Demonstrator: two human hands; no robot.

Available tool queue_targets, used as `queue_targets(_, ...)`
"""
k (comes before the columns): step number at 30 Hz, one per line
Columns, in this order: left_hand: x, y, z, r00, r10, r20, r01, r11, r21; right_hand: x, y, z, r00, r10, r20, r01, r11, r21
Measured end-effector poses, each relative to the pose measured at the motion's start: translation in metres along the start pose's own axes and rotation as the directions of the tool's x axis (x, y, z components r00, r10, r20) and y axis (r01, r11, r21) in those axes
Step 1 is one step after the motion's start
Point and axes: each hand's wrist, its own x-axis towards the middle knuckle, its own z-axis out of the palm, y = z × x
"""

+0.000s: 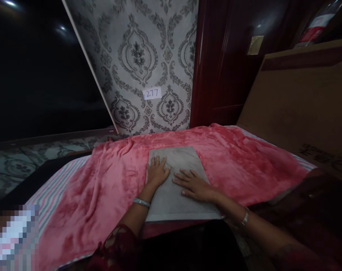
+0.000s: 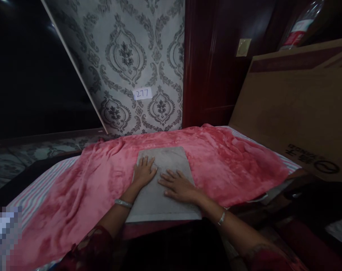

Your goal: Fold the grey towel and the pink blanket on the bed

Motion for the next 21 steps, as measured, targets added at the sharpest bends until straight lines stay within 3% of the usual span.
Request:
queue_targets(3, -0.001, 0.001, -0.001, 1.000, -0.005, 0.008, 0.005, 1.000, -0.023, -0.025, -0.013, 0.008, 0.999, -0.039, -0.024, 0.041, 0.993, 0.107)
queue_targets(6, 0.001, 0.000, -0.001, 1.000, -0.007, 0.028, 0.009, 0.997, -0.074, -0.038, 0.002, 0.017, 0.985, -0.005, -0.171, 0.046, 0.970, 0.239)
queue_targets(7, 0.003, 0.000, -0.002, 0.999, -0.012, 0.043, 0.017, 0.993, -0.115, -0.040, 0.012, 0.019, 0.962, 0.049, -0.268, 0.030, 0.958, 0.285)
queue_targets(9, 0.007, -0.004, -0.005, 0.996, -0.042, 0.073, 0.060, 0.962, -0.265, -0.040, 0.035, 0.023, 0.851, 0.227, -0.473, -0.016, 0.913, 0.408)
queue_targets(10, 0.008, -0.007, -0.006, 0.993, -0.084, 0.077, 0.108, 0.911, -0.398, -0.040, 0.045, 0.023, 0.775, 0.336, -0.536, -0.033, 0.868, 0.496)
queue_targets(12, 0.009, -0.016, -0.010, 0.974, -0.204, 0.095, 0.212, 0.695, -0.687, -0.038, 0.059, 0.023, 0.640, 0.545, -0.542, -0.035, 0.725, 0.688)
queue_targets(14, 0.004, -0.028, -0.014, 0.942, -0.305, 0.144, 0.272, 0.437, -0.857, -0.036, 0.065, 0.022, 0.569, 0.685, -0.455, -0.003, 0.555, 0.832)
queue_targets(17, -0.015, -0.048, -0.018, 0.912, -0.337, 0.234, 0.323, 0.239, -0.915, -0.035, 0.061, 0.017, 0.554, 0.767, -0.324, 0.055, 0.355, 0.933)
queue_targets(21, -0.050, -0.059, -0.019, 0.893, -0.235, 0.383, 0.393, -0.002, -0.919, -0.041, 0.055, 0.008, 0.612, 0.774, -0.165, 0.025, 0.190, 0.981)
